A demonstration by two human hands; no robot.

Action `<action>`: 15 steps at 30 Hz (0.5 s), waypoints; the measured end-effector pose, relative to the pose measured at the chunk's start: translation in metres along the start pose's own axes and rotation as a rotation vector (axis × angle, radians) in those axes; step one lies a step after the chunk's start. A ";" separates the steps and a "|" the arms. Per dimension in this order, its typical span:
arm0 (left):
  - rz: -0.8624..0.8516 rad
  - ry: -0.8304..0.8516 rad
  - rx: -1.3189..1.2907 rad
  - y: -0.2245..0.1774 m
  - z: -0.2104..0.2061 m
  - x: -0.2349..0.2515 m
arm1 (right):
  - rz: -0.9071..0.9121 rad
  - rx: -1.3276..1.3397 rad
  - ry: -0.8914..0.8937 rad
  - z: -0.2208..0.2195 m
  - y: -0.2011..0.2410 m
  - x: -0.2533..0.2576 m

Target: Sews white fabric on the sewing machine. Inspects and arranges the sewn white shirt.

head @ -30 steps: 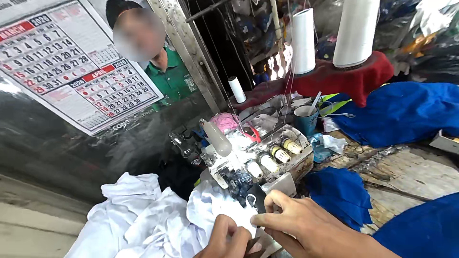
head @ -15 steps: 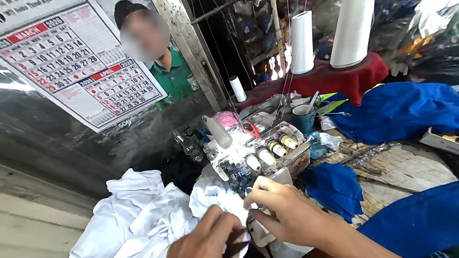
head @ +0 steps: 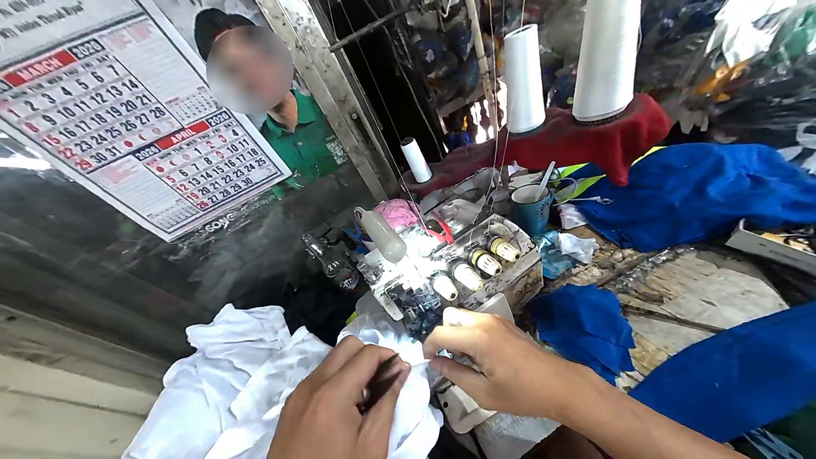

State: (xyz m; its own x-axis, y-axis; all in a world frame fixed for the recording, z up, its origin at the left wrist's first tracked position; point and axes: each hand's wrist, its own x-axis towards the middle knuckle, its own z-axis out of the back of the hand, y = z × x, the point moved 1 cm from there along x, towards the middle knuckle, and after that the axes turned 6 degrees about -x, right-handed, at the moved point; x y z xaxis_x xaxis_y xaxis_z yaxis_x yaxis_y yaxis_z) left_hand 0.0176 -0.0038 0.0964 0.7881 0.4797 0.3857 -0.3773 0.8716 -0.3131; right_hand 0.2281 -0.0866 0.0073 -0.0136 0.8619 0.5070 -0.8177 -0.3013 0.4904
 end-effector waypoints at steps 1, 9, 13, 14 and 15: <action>-0.007 0.042 0.016 -0.009 -0.001 -0.003 | 0.018 -0.024 0.000 0.000 -0.002 -0.007; -0.007 0.124 0.103 -0.038 -0.057 -0.036 | 0.140 -0.160 -0.016 -0.002 -0.009 -0.041; 0.022 0.101 0.113 -0.044 -0.053 -0.035 | 0.151 -0.212 -0.003 0.002 -0.008 -0.043; 0.026 0.100 0.113 -0.044 -0.056 -0.035 | 0.152 -0.216 -0.004 0.002 -0.008 -0.042; 0.031 0.090 0.115 -0.042 -0.060 -0.035 | 0.143 -0.221 -0.004 0.001 -0.009 -0.042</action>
State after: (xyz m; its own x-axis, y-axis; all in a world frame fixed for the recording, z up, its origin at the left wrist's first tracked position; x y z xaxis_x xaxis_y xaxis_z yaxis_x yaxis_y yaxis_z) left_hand 0.0353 -0.0636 0.0438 0.8136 0.5002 0.2965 -0.4513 0.8647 -0.2204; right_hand 0.2365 -0.1210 -0.0174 -0.1358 0.8154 0.5628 -0.9134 -0.3230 0.2477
